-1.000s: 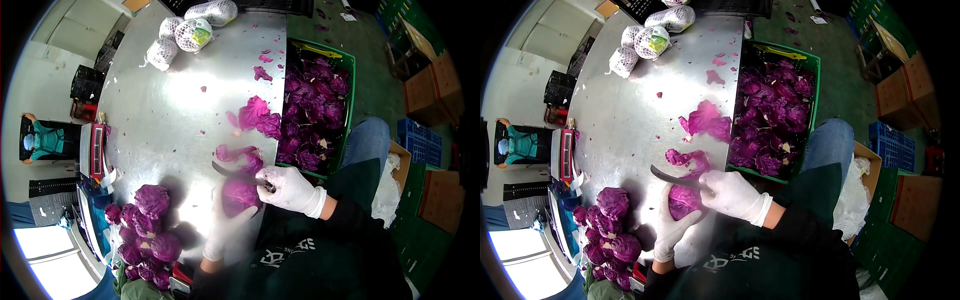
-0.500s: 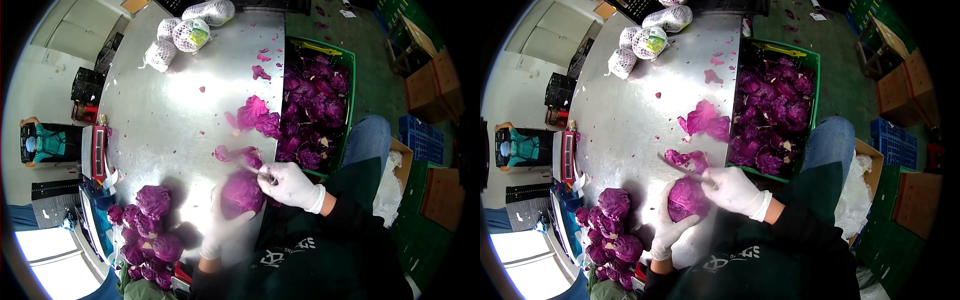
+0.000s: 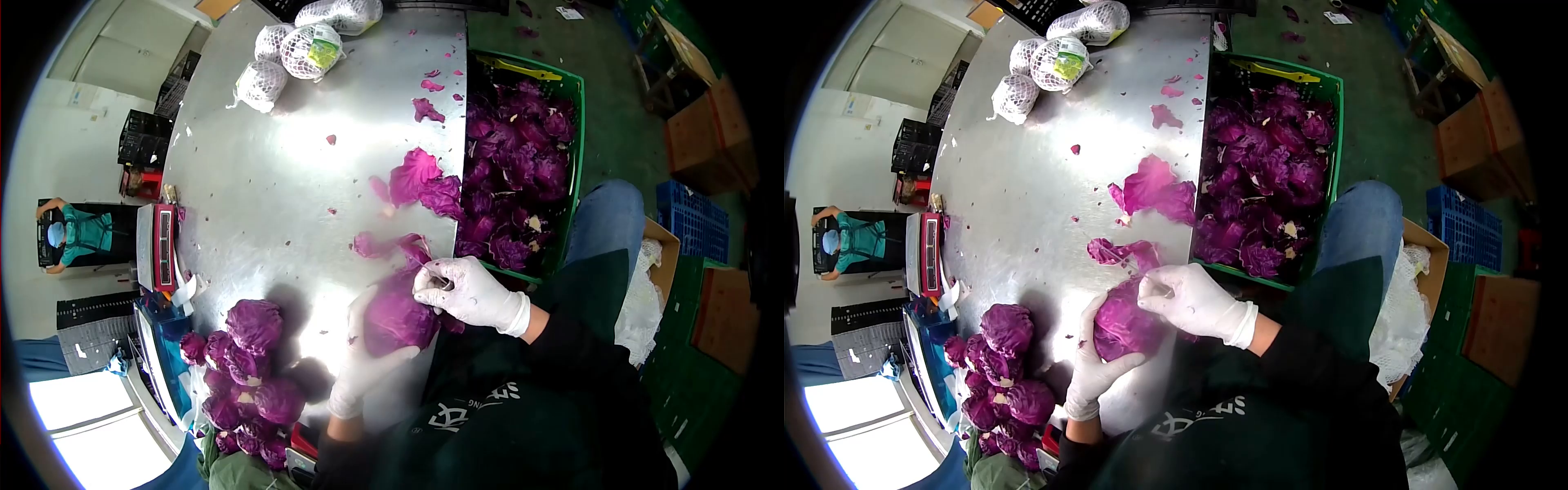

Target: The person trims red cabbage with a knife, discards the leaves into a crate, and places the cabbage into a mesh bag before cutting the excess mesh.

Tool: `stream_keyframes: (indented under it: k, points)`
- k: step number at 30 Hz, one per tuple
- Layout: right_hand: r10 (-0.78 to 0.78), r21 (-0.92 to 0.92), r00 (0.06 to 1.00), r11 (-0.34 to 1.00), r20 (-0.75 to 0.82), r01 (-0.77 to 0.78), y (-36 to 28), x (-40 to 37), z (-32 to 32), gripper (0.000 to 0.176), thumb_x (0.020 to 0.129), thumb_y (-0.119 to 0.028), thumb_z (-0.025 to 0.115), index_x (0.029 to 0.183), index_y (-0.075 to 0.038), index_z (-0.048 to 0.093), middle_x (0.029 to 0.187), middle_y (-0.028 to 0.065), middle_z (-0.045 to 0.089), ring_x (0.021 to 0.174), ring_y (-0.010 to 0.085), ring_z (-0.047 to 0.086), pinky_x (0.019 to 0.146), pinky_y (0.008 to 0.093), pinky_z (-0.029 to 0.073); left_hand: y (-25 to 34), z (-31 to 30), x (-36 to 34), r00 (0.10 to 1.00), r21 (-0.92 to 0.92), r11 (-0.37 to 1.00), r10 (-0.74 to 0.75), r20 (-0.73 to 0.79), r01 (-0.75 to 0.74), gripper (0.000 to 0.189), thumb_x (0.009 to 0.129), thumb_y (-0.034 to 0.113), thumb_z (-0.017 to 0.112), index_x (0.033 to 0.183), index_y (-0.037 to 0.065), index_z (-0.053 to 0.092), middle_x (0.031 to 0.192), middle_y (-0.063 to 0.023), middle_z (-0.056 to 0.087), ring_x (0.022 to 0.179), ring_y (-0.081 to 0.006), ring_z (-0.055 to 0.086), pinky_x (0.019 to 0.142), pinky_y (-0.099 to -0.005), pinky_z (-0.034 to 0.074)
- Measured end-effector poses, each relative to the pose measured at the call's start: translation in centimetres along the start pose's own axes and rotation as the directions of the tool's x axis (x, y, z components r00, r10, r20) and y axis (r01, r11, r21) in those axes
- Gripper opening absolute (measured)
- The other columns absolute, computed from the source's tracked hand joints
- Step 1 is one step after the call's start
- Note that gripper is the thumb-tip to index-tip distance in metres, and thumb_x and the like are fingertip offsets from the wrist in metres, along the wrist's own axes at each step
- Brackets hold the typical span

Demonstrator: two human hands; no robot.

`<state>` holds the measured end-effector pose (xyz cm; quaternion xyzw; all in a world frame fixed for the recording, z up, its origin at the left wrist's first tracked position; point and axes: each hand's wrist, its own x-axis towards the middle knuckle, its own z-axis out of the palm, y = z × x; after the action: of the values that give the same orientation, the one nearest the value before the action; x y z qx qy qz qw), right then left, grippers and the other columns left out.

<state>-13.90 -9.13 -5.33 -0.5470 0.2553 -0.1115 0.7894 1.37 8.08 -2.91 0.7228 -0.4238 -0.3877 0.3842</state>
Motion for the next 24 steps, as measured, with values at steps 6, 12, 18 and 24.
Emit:
stream_keyframes:
  k: [6,12,18,24]
  points:
    - [-0.411,-0.302,0.828,0.902,-0.380,0.309,2.4,1.3,-0.3,0.008,0.091,-0.004,0.065,0.084,-0.002,0.061,0.075,0.0020,0.061,0.065,0.0090,0.054,0.062,0.0254,0.047,0.0,0.4,0.6,0.999,0.029,0.999,0.022,-0.047,-0.021,0.097,0.068,0.014,0.088,0.148,0.006,0.034,0.141,-0.0132,0.046,0.129,-0.0247,0.047,0.111,-0.0391,0.038]
    - [-0.226,-0.167,0.878,0.971,-0.423,0.169,0.9,-1.4,-3.2,0.013,0.091,-0.013,0.071,0.097,-0.004,0.064,0.076,0.0004,0.059,0.066,0.0090,0.055,0.062,0.0250,0.047,-0.2,0.6,-0.2,0.988,-0.328,0.941,-0.118,-0.097,0.080,0.091,0.075,0.009,0.081,0.150,0.005,0.030,0.144,-0.0153,0.042,0.131,-0.0250,0.045,0.110,-0.0394,0.038]
    - [-0.454,-0.316,0.888,0.834,0.078,0.453,1.6,-1.0,1.8,0.035,0.080,-0.011,0.077,0.112,-0.009,0.063,0.115,0.0065,0.053,0.098,0.0253,0.062,0.081,0.0330,0.052,-0.1,0.3,-0.3,0.944,-0.590,0.775,-0.324,-0.061,0.228,0.067,0.089,0.004,0.066,0.149,0.008,0.036,0.139,-0.0091,0.048,0.128,-0.0209,0.046,0.109,-0.0371,0.038]
    - [-0.441,-0.272,0.889,0.876,-0.119,0.398,0.0,0.5,1.5,0.012,0.090,-0.010,0.067,0.099,-0.001,0.064,0.090,0.0073,0.064,0.076,0.0203,0.064,0.070,0.0304,0.052,-1.2,0.6,-0.9,0.928,-0.919,0.242,-0.287,0.238,0.310,0.068,0.098,0.045,0.052,0.152,0.008,0.032,0.153,-0.0136,0.038,0.141,-0.0276,0.037,0.118,-0.0442,0.027]
